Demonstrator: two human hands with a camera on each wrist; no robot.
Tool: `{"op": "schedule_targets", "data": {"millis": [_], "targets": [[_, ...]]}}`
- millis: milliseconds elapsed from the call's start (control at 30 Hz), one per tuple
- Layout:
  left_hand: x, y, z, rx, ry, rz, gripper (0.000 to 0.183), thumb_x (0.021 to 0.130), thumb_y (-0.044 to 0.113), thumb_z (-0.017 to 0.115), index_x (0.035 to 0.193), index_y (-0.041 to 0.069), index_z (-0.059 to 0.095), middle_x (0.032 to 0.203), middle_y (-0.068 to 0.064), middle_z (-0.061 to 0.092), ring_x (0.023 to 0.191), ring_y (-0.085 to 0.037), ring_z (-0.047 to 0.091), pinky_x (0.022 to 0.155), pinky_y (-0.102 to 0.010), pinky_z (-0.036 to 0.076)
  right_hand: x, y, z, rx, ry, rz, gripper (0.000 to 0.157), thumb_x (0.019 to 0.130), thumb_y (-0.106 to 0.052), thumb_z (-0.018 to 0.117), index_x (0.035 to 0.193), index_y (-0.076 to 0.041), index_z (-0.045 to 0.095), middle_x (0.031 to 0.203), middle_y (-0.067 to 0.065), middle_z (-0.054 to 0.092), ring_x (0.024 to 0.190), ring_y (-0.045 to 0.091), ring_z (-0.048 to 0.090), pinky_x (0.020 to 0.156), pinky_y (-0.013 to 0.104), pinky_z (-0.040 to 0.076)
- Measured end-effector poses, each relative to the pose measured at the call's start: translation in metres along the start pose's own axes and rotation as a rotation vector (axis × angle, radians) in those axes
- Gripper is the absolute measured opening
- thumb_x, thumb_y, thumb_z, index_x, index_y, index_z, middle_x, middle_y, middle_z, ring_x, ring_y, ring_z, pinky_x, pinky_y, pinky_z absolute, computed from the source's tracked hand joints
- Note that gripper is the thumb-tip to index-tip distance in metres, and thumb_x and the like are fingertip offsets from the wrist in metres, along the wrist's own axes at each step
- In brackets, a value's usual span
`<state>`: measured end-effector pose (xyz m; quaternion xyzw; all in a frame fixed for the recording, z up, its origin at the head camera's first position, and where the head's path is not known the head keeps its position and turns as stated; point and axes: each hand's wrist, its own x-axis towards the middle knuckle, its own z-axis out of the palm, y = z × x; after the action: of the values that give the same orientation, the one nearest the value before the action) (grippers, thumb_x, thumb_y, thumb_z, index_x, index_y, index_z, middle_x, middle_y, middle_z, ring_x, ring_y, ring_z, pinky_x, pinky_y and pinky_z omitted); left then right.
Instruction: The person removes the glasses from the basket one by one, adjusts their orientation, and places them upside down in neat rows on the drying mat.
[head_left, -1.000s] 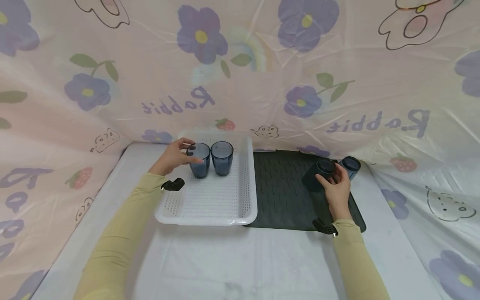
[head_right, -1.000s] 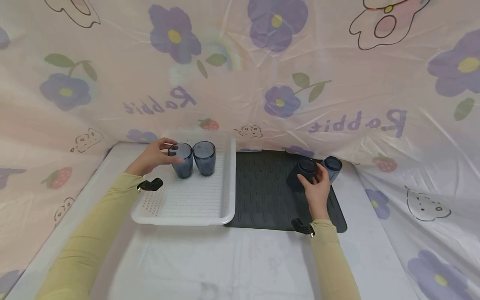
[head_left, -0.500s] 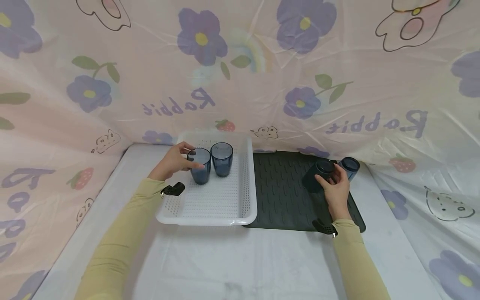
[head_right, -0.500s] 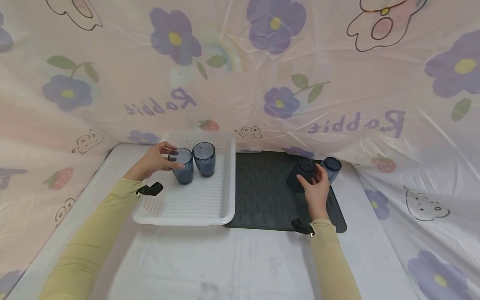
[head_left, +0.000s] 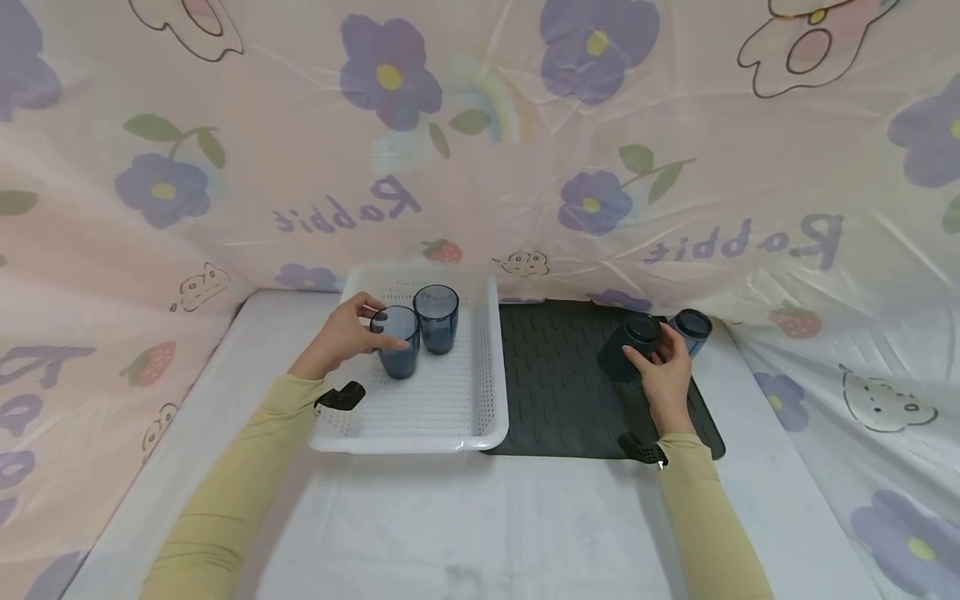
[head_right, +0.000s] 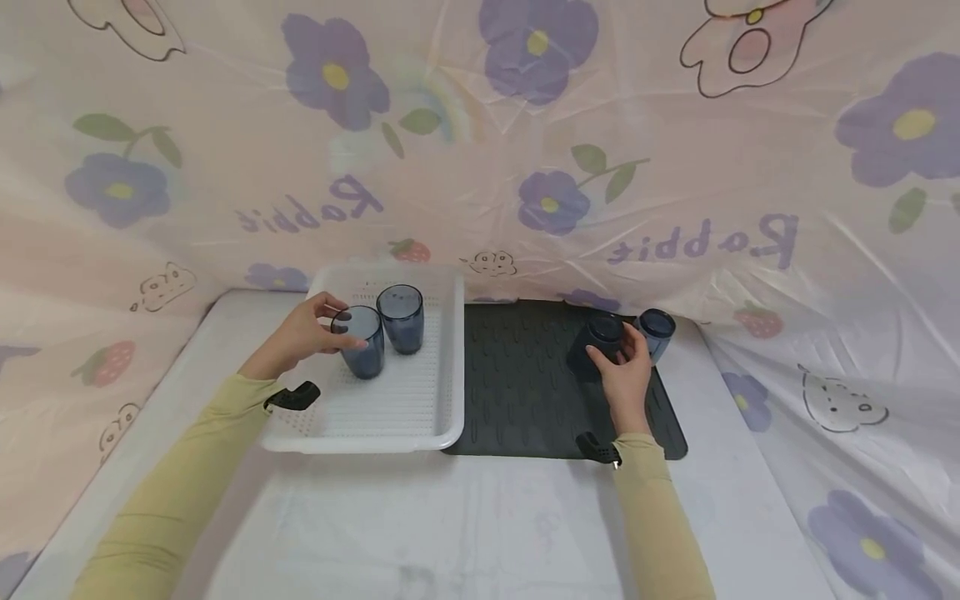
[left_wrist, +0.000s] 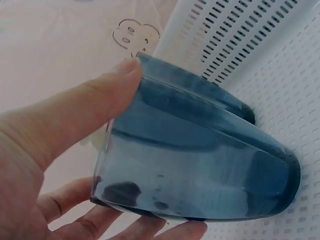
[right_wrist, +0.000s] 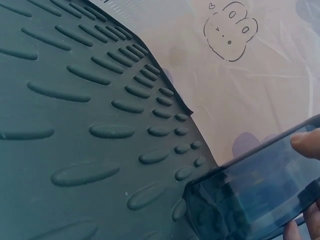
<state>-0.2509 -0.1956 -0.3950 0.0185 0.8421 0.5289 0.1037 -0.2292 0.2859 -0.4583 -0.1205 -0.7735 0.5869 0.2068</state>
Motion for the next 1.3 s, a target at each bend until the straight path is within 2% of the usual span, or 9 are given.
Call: {"op": "schedule_targets", "data": {"millis": [233, 333, 500, 833, 1100, 1300], "targets": [[-0.006, 0.005, -0.001, 0.063, 0.001, -0.005, 0.082, 0.065, 0.034, 0.090, 0.128, 0.010, 0.044, 0.122, -0.017, 0.044, 0.084, -0.034, 0.061, 0.069, -0.037, 0.058, 0.003, -0.001, 0.001, 0.001, -0.015, -0.028, 0.070, 0.083, -0.012, 0.076, 0.143, -0.015, 0.040, 0.139, 0.010, 0.043, 0.130, 0.024, 0.041, 0.111, 0.037, 0.032], [-0.009, 0.008, -0.001, 0.082, -0.004, -0.021, 0.085, 0.066, 0.038, 0.089, 0.133, 0.012, 0.043, 0.120, -0.019, 0.045, 0.084, -0.034, 0.062, 0.068, -0.036, 0.058, 0.005, -0.001, 0.002, -0.001, -0.024, -0.025, 0.070, 0.083, -0.012, 0.076, 0.143, -0.016, 0.040, 0.140, 0.009, 0.042, 0.130, 0.024, 0.040, 0.111, 0.037, 0.032], [-0.012, 0.009, -0.002, 0.060, -0.004, -0.038, 0.088, 0.072, 0.039, 0.084, 0.144, 0.016, 0.040, 0.120, -0.021, 0.044, 0.086, -0.036, 0.063, 0.070, -0.036, 0.059, 0.009, -0.003, 0.002, -0.005, -0.031, -0.028, 0.070, 0.084, -0.013, 0.075, 0.144, -0.016, 0.039, 0.141, 0.008, 0.041, 0.131, 0.023, 0.039, 0.111, 0.035, 0.031], [-0.016, 0.004, -0.006, 0.018, 0.029, -0.066, 0.089, 0.071, 0.040, 0.085, 0.143, 0.013, 0.041, 0.122, -0.022, 0.045, 0.089, -0.043, 0.064, 0.071, -0.038, 0.059, 0.009, -0.004, 0.003, 0.003, -0.039, -0.012, 0.070, 0.084, -0.011, 0.075, 0.144, -0.015, 0.038, 0.143, 0.008, 0.040, 0.133, 0.021, 0.038, 0.112, 0.034, 0.030], [-0.018, 0.003, -0.007, 0.027, 0.041, -0.048, 0.087, 0.071, 0.039, 0.085, 0.141, 0.010, 0.042, 0.121, -0.024, 0.045, 0.075, -0.032, 0.067, 0.068, -0.037, 0.059, 0.007, 0.000, 0.001, 0.000, -0.030, -0.013, 0.071, 0.084, -0.011, 0.075, 0.144, -0.016, 0.038, 0.143, 0.007, 0.040, 0.133, 0.021, 0.038, 0.112, 0.034, 0.030], [-0.022, 0.003, -0.005, 0.019, 0.053, -0.030, 0.087, 0.071, 0.038, 0.085, 0.141, 0.010, 0.043, 0.121, -0.023, 0.045, 0.077, -0.033, 0.066, 0.067, -0.036, 0.059, 0.005, 0.002, -0.001, -0.001, -0.031, 0.002, 0.071, 0.084, -0.010, 0.075, 0.144, -0.016, 0.038, 0.143, 0.007, 0.040, 0.133, 0.021, 0.037, 0.112, 0.033, 0.030]]}}
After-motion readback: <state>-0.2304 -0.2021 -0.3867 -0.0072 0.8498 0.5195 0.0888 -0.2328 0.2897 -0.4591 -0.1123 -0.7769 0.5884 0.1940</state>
